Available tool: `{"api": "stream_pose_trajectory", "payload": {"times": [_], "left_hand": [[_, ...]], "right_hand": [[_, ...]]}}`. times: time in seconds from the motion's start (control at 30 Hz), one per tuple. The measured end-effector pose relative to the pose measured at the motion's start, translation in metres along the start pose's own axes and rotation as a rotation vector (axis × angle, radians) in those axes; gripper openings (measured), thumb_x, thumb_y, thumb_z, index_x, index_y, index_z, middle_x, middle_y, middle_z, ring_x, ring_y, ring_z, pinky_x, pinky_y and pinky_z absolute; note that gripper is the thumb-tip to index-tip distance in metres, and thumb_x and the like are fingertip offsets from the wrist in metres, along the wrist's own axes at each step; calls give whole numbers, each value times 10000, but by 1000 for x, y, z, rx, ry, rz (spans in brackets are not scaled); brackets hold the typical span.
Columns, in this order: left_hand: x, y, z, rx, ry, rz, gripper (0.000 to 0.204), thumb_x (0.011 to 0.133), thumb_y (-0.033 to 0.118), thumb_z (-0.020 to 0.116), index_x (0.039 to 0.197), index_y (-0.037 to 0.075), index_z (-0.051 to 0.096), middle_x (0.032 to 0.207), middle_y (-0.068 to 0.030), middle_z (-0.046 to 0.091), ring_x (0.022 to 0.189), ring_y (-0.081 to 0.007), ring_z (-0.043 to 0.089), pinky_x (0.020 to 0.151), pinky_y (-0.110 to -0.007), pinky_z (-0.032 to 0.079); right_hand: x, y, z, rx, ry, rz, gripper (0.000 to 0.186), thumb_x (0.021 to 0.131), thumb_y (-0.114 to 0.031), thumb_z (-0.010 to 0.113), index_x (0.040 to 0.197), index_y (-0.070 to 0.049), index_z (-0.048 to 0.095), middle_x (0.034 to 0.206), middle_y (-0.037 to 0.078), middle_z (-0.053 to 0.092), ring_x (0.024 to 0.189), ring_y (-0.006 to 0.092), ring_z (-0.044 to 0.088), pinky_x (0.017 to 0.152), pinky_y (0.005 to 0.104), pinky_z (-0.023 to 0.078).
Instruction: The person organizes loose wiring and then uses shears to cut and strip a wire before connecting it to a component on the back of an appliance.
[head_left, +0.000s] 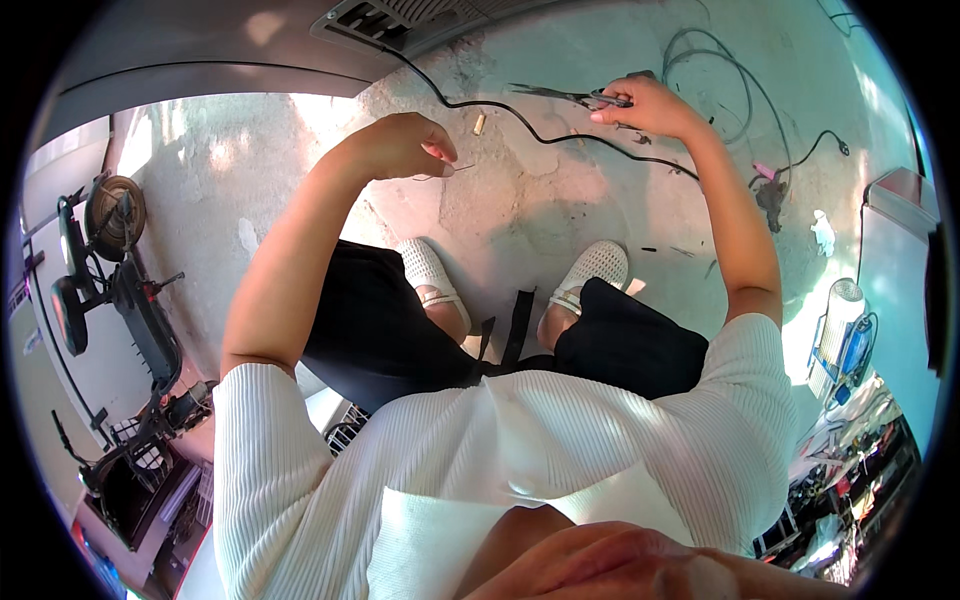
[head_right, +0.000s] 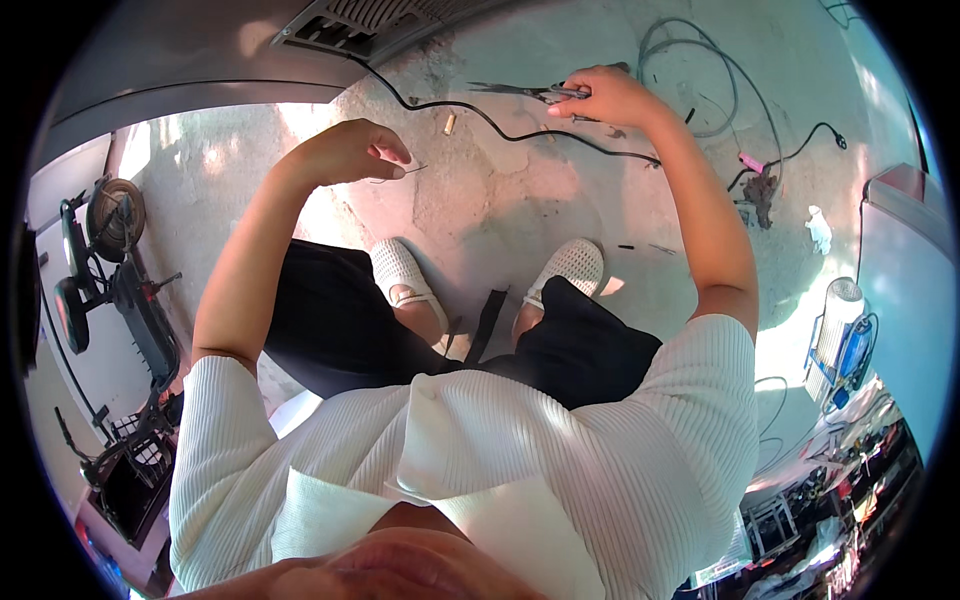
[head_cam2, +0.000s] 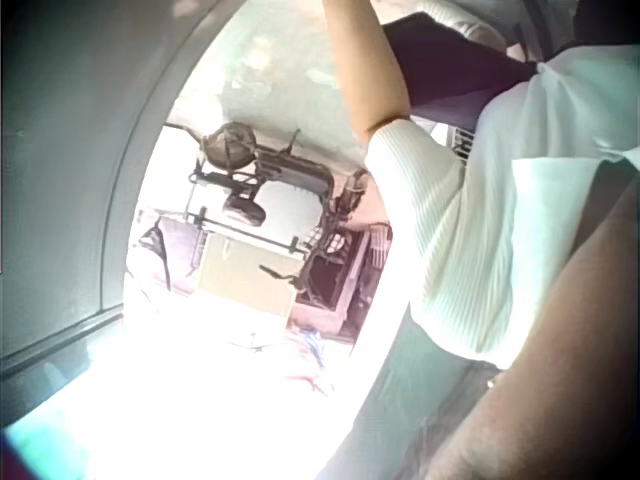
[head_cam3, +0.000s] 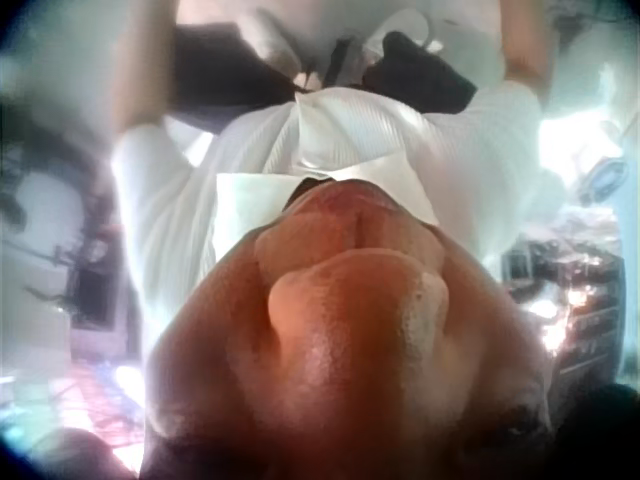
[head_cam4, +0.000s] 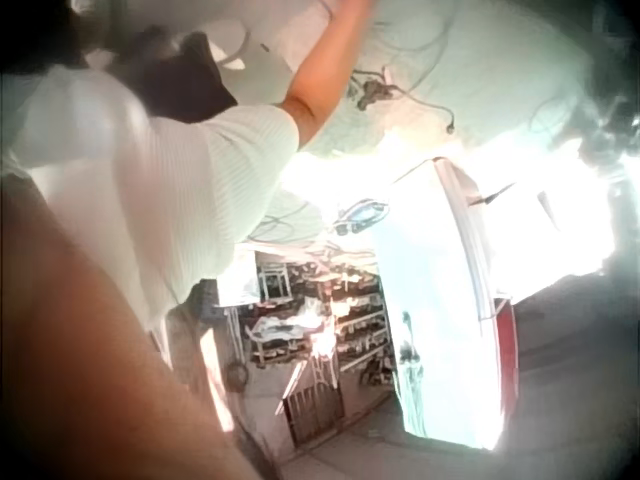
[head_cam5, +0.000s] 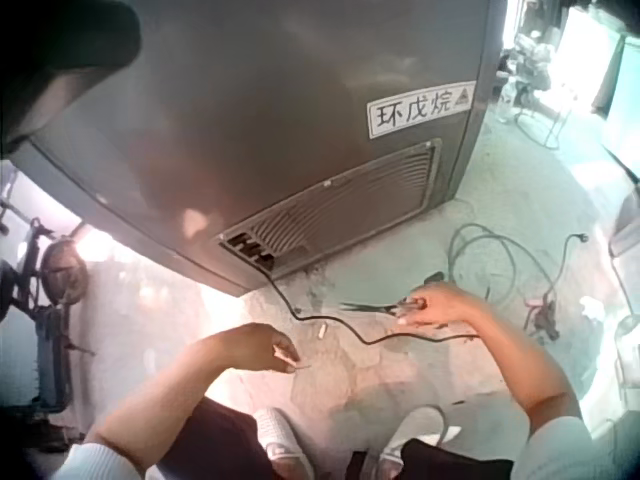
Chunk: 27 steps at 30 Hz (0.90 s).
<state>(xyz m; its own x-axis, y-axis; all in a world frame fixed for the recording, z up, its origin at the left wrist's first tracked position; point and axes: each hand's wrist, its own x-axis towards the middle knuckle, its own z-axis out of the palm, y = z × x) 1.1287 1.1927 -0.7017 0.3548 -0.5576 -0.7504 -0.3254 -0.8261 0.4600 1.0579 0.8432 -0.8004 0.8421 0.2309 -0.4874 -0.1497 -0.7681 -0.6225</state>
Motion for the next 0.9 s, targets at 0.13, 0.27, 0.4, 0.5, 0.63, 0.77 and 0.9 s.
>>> {"api": "stream_pose_trajectory", "payload": {"times": [0.13,0.27,0.4,0.5,0.63,0.77,0.9], "left_hand": [[7,-6,3,-18,128,-88,455,791,372,702,1148,98,632,1079,-104,630,996,-208,595,829,-335,486],[26,-12,-1,75,376,-17,327,854,340,611,1099,127,653,999,-93,672,928,-243,637,796,-352,500],[36,-11,0,103,546,20,269,883,241,567,1116,129,642,950,-115,679,884,-272,638,800,-360,492],[38,-3,-4,68,532,-44,283,879,171,541,1145,133,630,1008,-130,664,930,-286,624,820,-369,485],[46,-18,-1,299,774,147,311,850,111,492,1122,133,642,1128,-105,628,991,-298,605,836,-363,494],[57,-25,16,482,652,98,379,876,116,512,1252,155,550,1270,-93,552,1184,-264,507,1038,-437,338],[61,-21,32,658,538,26,384,899,203,543,1282,176,520,1284,-51,545,1242,-237,459,1078,-545,241]], "right_hand": [[4,34,4,-246,283,252,417,774,-450,677,979,-86,663,862,78,673,823,280,635,726,391,493],[7,67,17,-386,547,277,310,847,-347,599,1051,-118,639,976,92,666,916,316,630,785,427,505],[9,42,29,-314,485,152,236,883,-234,544,1074,-122,624,1084,93,630,952,292,623,795,429,502],[8,16,50,-323,133,149,222,865,-198,554,1059,-115,621,1078,89,617,976,275,612,810,411,498],[-3,31,83,-508,109,155,180,846,-140,560,1017,-121,614,1052,82,607,1008,271,594,816,394,491],[-10,68,111,-634,190,158,148,855,-132,556,996,-115,597,1051,90,593,1013,268,587,828,389,477],[-33,56,98,-499,219,89,155,888,-187,545,1017,-101,554,1012,100,590,986,287,591,833,394,461]]}}
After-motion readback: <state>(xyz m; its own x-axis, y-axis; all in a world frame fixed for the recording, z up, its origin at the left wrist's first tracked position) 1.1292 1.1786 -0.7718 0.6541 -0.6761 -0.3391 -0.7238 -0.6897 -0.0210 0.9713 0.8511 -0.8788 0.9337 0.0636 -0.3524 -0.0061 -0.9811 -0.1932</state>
